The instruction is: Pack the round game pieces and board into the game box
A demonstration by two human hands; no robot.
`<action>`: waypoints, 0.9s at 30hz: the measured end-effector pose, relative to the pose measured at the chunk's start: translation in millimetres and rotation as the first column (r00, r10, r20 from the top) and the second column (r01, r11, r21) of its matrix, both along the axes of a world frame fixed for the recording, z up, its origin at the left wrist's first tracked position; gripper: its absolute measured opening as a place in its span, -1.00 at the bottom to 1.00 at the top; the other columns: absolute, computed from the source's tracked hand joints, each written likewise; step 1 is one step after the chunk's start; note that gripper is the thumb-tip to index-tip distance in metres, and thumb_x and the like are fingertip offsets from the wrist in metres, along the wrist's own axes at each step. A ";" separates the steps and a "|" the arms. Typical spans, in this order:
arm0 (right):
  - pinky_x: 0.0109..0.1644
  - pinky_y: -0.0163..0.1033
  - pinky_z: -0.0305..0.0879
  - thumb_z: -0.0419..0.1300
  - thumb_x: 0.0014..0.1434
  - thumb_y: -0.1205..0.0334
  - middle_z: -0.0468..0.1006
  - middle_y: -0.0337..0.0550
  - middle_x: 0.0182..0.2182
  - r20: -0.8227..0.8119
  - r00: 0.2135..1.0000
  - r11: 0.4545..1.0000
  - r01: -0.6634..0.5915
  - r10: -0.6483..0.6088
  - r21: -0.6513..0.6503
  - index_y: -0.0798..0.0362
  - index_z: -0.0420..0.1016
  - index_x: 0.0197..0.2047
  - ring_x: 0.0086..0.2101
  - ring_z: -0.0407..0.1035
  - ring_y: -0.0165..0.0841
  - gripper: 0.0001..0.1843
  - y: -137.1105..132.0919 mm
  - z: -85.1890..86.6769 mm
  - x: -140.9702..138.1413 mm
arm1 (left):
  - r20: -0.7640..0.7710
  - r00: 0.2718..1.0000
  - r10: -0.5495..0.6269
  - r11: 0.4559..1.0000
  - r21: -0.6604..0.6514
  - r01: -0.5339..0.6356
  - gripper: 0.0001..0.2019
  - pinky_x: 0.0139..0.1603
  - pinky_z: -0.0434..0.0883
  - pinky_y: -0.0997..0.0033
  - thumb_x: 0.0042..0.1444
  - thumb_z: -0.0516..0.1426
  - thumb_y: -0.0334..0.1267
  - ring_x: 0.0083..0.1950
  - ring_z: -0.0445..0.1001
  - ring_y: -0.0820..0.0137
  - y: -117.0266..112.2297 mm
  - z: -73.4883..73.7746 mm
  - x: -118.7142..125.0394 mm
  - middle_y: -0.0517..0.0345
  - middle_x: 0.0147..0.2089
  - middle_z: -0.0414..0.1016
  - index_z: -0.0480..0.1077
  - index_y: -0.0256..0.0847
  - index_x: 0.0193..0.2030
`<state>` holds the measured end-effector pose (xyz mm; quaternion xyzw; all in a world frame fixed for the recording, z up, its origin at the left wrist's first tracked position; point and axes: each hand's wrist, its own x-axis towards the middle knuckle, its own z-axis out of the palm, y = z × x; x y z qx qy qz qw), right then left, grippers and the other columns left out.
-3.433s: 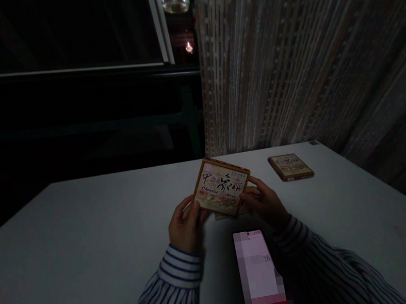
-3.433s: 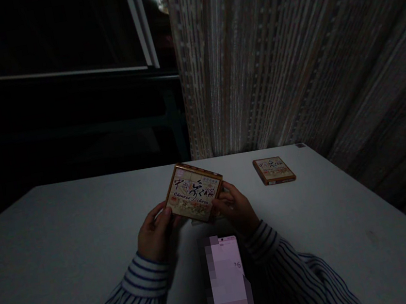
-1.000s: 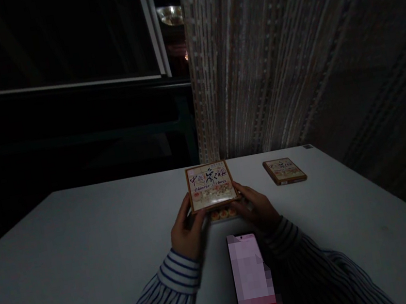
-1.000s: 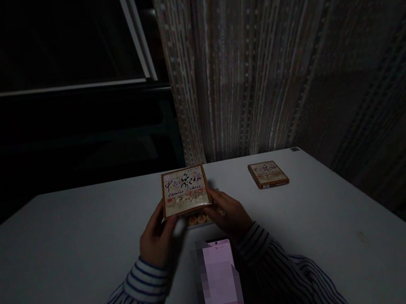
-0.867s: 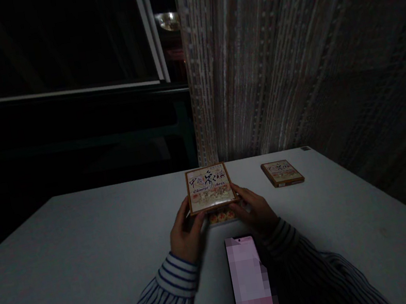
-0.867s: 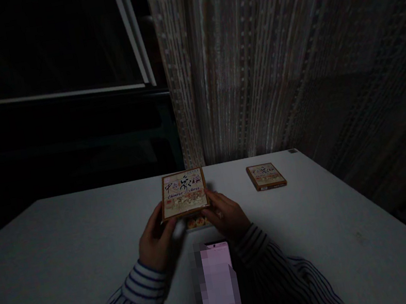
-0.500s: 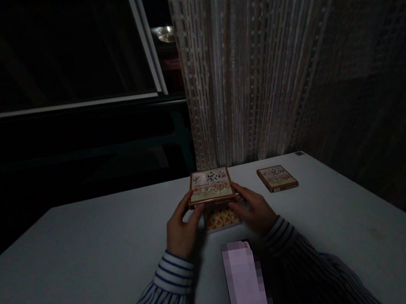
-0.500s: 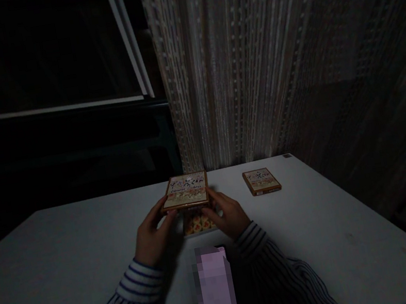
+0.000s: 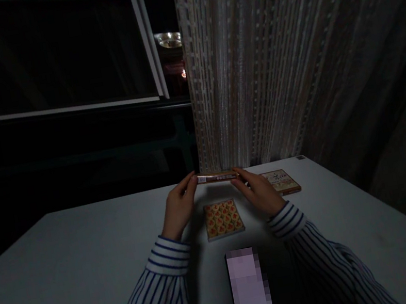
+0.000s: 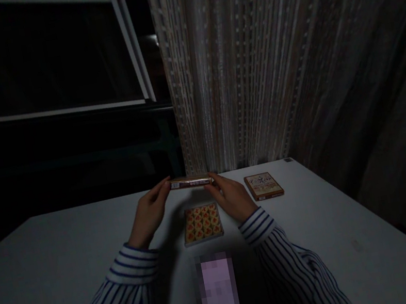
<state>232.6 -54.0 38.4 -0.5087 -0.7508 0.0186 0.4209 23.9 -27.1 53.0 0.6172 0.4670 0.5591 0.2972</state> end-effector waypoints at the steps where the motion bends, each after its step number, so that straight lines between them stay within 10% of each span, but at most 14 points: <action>1: -0.16 -0.21 0.30 -0.05 0.25 0.06 0.54 -0.03 -0.17 0.010 1.000 1.000 0.011 -0.010 -0.009 0.10 0.29 0.14 -0.26 0.43 -0.29 -0.53 1.0 0.7 -0.7 | 0.003 1.000 0.000 1.000 0.000 0.000 -0.60 0.20 0.18 0.21 0.03 0.13 -0.05 0.10 0.38 0.24 2.4 1.6 0.8 0.03 0.01 0.48 0.46 -0.23 -0.05; 27: -0.20 -0.28 0.21 -0.11 0.29 0.02 0.58 -0.10 -0.24 0.252 0.967 0.976 0.033 0.022 -0.214 0.00 0.45 -0.10 -0.22 0.44 -0.26 -0.61 28.0 14.5 1.9 | 0.006 0.984 -0.178 0.975 -0.131 0.177 -0.59 0.00 0.33 0.32 0.00 0.12 0.01 -0.06 0.46 0.24 26.7 -17.8 -13.7 0.01 -0.09 0.54 0.49 -0.25 -0.12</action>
